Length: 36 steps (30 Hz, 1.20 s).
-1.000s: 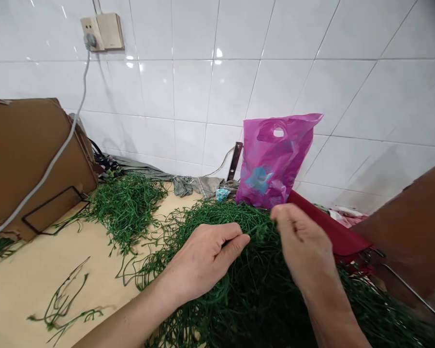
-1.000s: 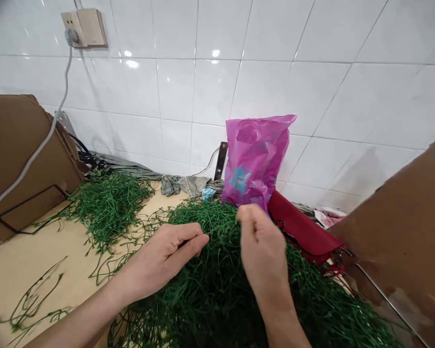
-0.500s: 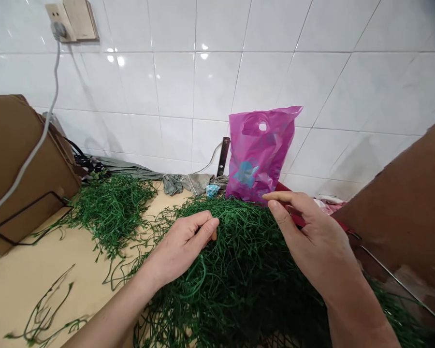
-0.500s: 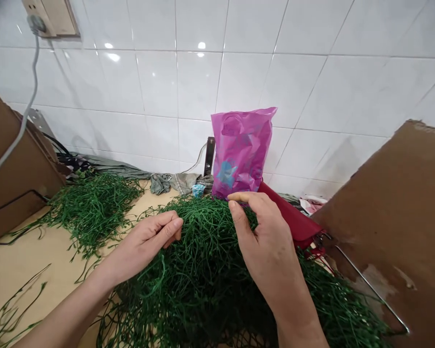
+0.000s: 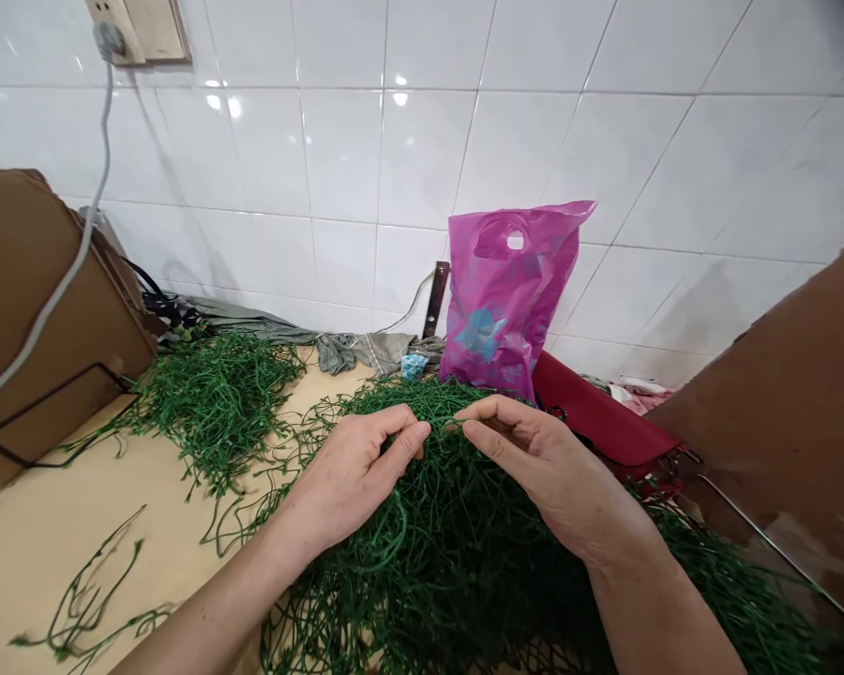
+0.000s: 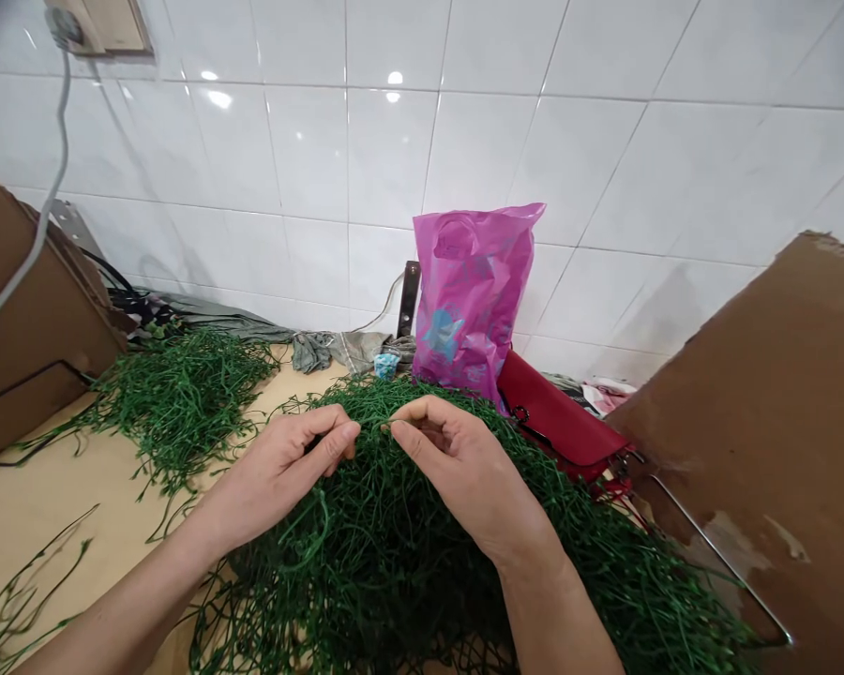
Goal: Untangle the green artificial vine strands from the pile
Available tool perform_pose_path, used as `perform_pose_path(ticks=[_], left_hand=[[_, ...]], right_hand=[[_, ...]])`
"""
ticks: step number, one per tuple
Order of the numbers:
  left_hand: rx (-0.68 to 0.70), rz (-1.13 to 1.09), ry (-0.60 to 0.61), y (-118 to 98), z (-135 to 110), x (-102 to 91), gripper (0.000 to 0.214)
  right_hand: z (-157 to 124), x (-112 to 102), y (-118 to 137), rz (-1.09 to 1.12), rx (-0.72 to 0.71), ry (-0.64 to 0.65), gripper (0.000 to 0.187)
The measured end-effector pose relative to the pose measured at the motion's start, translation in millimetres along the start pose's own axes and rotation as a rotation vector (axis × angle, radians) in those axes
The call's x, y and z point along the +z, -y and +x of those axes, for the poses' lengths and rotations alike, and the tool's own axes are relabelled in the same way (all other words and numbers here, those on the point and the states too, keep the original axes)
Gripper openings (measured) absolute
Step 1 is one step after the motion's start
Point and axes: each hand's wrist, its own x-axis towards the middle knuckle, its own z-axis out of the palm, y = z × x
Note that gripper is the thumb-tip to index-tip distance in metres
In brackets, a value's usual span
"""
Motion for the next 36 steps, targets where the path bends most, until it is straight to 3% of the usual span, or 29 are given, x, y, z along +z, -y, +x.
perform_pose_path(ticks=[5, 9, 14, 17, 19, 22, 25, 27, 29, 32, 36], left_hand=[[0.012, 0.007, -0.032, 0, 0, -5.6, 0.038], [0.02, 0.008, 0.003, -3, -4, -6.1, 0.04], [0.049, 0.031, 0.051, -5, -1, 7.5, 0.04], [0.06, 0.047, 0.028, -8, 0, 15.3, 0.04], [0.066, 0.021, 0.048, -12, -4, 17.8, 0.041], [0.108, -0.049, 0.118, -23, -15, 18.2, 0.042], [0.094, -0.103, 0.108, -28, -19, 16.2, 0.041], [0.034, -0.145, 0.057, -25, -17, 14.4, 0.04], [-0.015, -0.178, -0.023, -17, -12, 12.9, 0.041], [-0.034, -0.226, -0.112, -3, -5, 11.6, 0.043], [-0.014, -0.291, -0.164, 6, 0, 11.5, 0.043]], right_hand=[[1, -5, -2, -0.008, 0.0, 0.085, 0.02], [3, -9, -4, -0.105, -0.038, 0.05, 0.015], [6, 6, -7, -0.403, -0.123, -0.269, 0.007], [10, 15, -15, -0.482, -0.139, -0.371, 0.009], [15, 9, -25, -0.529, -0.106, -0.453, 0.014], [20, -18, -40, -0.582, 0.016, -0.617, 0.017], [19, -44, -44, -0.535, 0.053, -0.597, 0.021], [15, -49, -40, -0.499, 0.046, -0.509, 0.026], [11, -45, -33, -0.472, 0.019, -0.439, 0.031], [7, -32, -23, -0.379, -0.006, -0.446, 0.036], [4, -15, -14, 0.021, -0.021, -0.37, 0.048]])
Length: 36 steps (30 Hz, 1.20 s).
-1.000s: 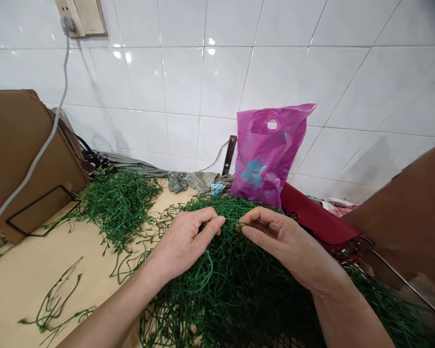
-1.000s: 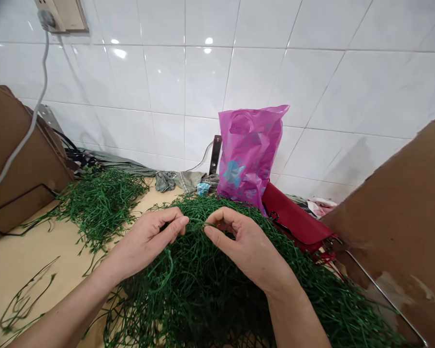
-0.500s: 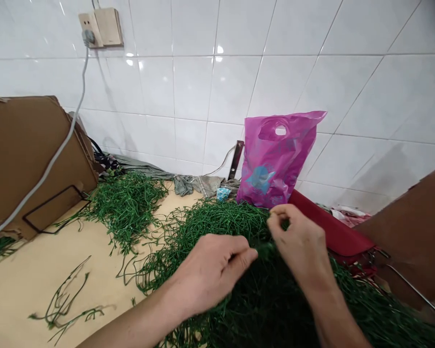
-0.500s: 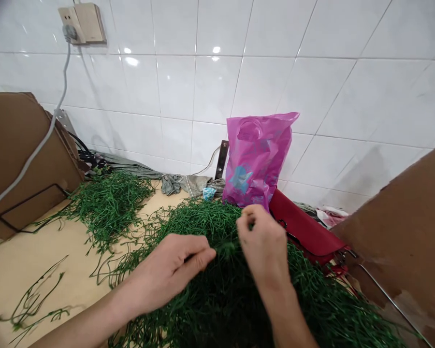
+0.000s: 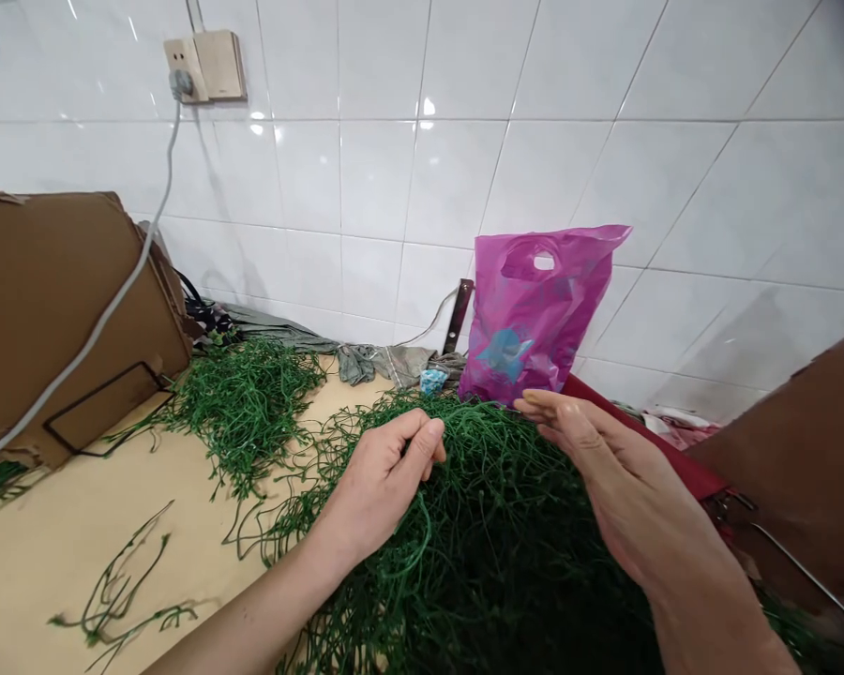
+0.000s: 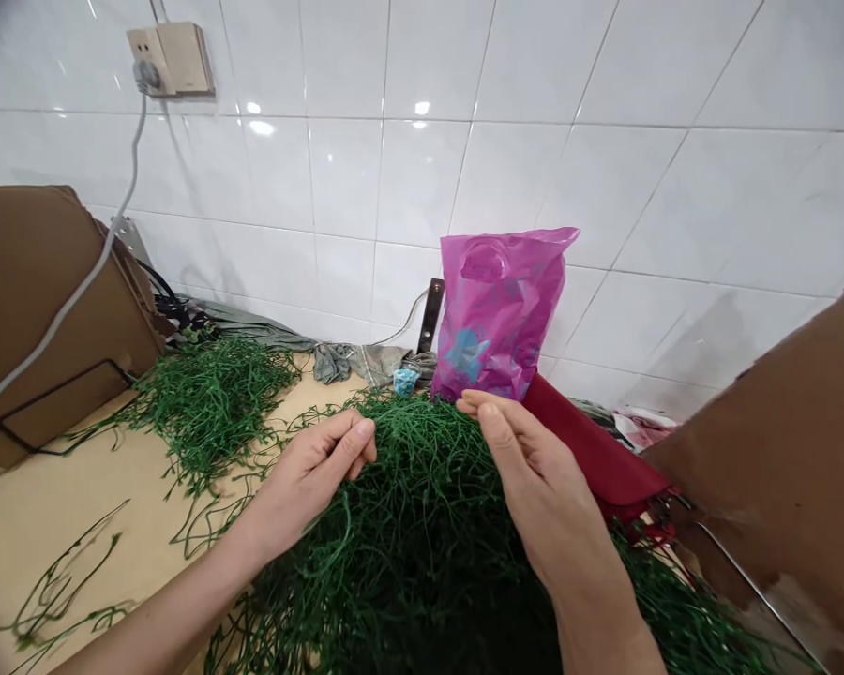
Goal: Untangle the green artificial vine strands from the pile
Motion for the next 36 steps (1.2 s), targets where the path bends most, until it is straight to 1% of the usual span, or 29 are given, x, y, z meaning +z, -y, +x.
perform_pose_path(ticks=[2, 5, 8, 11, 15, 18, 20, 22, 24, 25, 31, 34, 36], left_hand=[[0.003, -0.005, 0.005, 0, 0, 0.2, 0.043], [0.007, 0.008, 0.034, -3, -1, 1.0, 0.043], [0.003, 0.044, 0.052, -3, -2, 2.1, 0.043], [0.001, 0.078, 0.063, -1, -2, 2.7, 0.043], [-0.006, 0.097, 0.06, 1, -1, 0.2, 0.042], [-0.019, 0.127, 0.047, 2, 1, -1.7, 0.043], [-0.028, 0.161, 0.059, 2, 1, -0.6, 0.043], [-0.017, 0.201, 0.089, 1, 1, 3.2, 0.043], [0.01, 0.241, 0.115, 1, 1, 8.8, 0.042], [0.022, 0.261, 0.12, 1, 1, 11.8, 0.041], [0.038, 0.331, 0.114, 1, -1, 24.4, 0.04], [0.031, 0.304, 0.102, 0, -3, 23.7, 0.04], [0.016, 0.278, 0.073, -1, -4, 20.3, 0.04]], right_hand=[[-3, 6, 2, 0.177, 0.05, 0.091, 0.054], [-5, 15, 3, 0.262, 0.137, 0.226, 0.053], [-6, 23, 0, 0.318, 0.159, 0.318, 0.039], [-6, 27, -2, 0.323, 0.129, 0.359, 0.024], [-5, 26, -3, 0.178, 0.07, 0.346, 0.021], [-3, 25, -3, -0.004, 0.004, 0.324, 0.021], [-3, 27, -4, -0.16, -0.065, 0.25, 0.018], [-3, 31, -7, -0.287, -0.132, 0.132, 0.017], [-3, 35, -11, -0.344, -0.159, 0.043, 0.018], [-2, 37, -13, -0.35, -0.155, 0.026, 0.018], [2, 42, -25, -0.31, -0.108, 0.043, 0.017], [5, 36, -25, -0.267, -0.099, 0.099, 0.019], [6, 29, -21, -0.226, -0.092, 0.174, 0.02]])
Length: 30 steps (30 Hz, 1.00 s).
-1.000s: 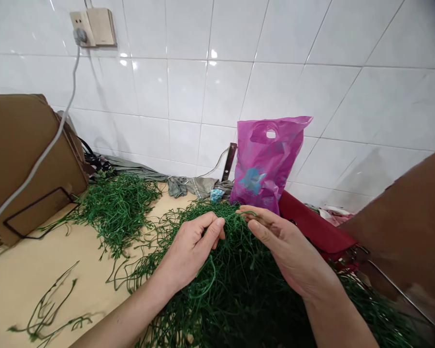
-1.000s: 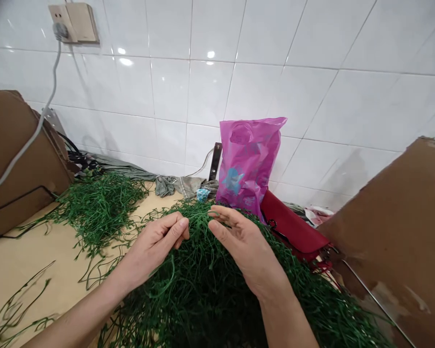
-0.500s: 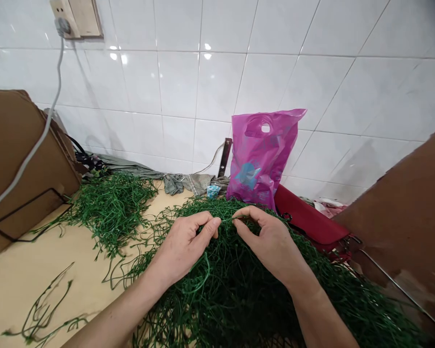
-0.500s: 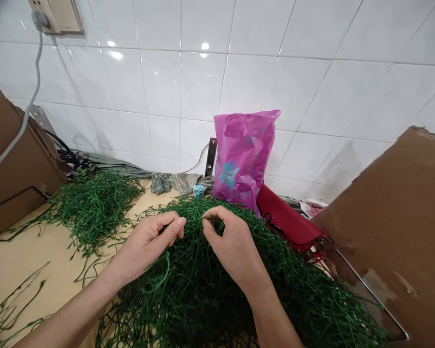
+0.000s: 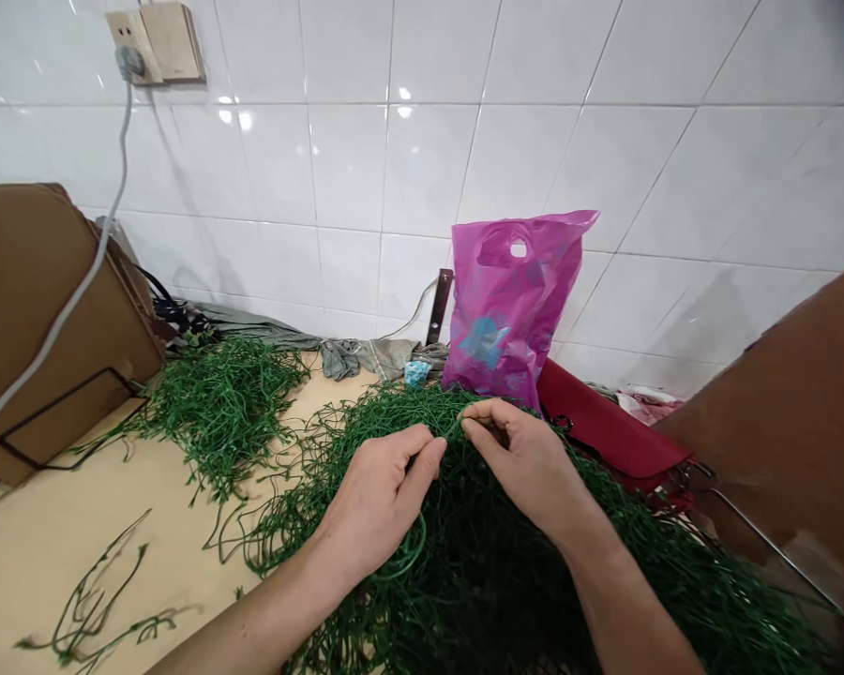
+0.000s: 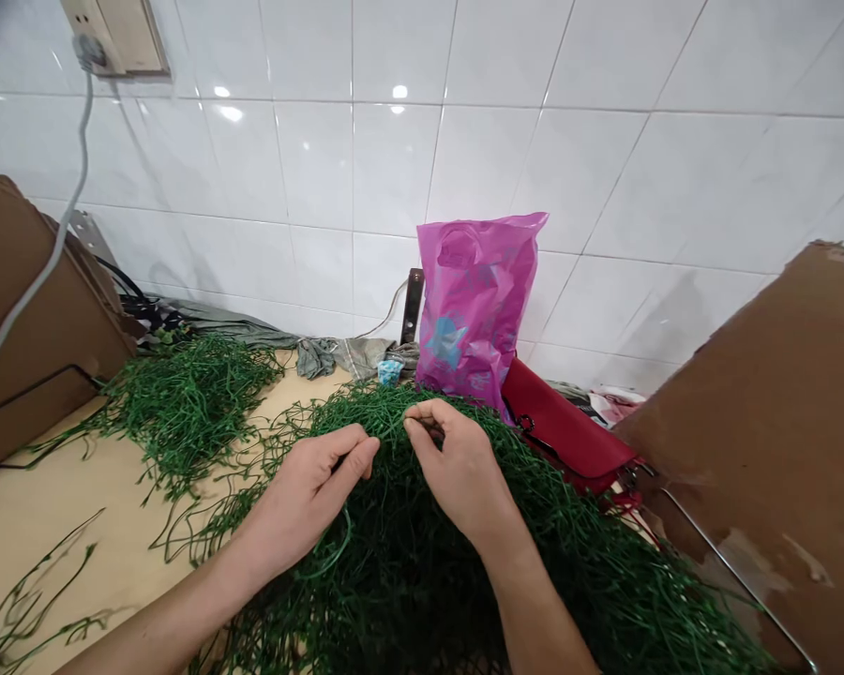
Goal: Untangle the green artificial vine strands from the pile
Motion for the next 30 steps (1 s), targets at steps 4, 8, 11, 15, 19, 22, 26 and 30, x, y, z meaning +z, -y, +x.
perform_pose_path(ticks=[4, 8, 11, 15, 19, 22, 26, 30], left_hand=[[-0.016, -0.043, -0.039, 2, 1, -7.9, 0.042], [-0.017, -0.061, -0.045, 5, 3, -11.4, 0.042], [-0.013, -0.063, -0.049, 5, 4, -11.6, 0.042], [-0.008, -0.078, -0.015, 3, 2, -11.1, 0.042], [-0.022, -0.095, -0.004, 2, 1, -12.5, 0.042], [-0.023, -0.098, -0.021, 4, 2, -13.4, 0.041], [-0.002, -0.104, -0.015, 4, 1, -11.9, 0.039], [0.011, -0.077, 0.008, 0, -1, -11.9, 0.037]], right_hand=[[-3, -18, 6, 0.174, 0.027, 0.21, 0.02], [-5, -30, 8, 0.332, 0.074, 0.388, 0.021], [-4, -33, 7, 0.274, 0.059, 0.436, 0.021], [-3, -31, 5, 0.036, -0.007, 0.314, 0.022], [-4, -30, 6, -0.021, -0.026, 0.249, 0.024], [-4, -34, 7, -0.017, -0.02, 0.322, 0.027], [-3, -32, 0, -0.073, -0.019, 0.323, 0.032], [-2, -20, -11, -0.098, -0.027, 0.197, 0.034]])
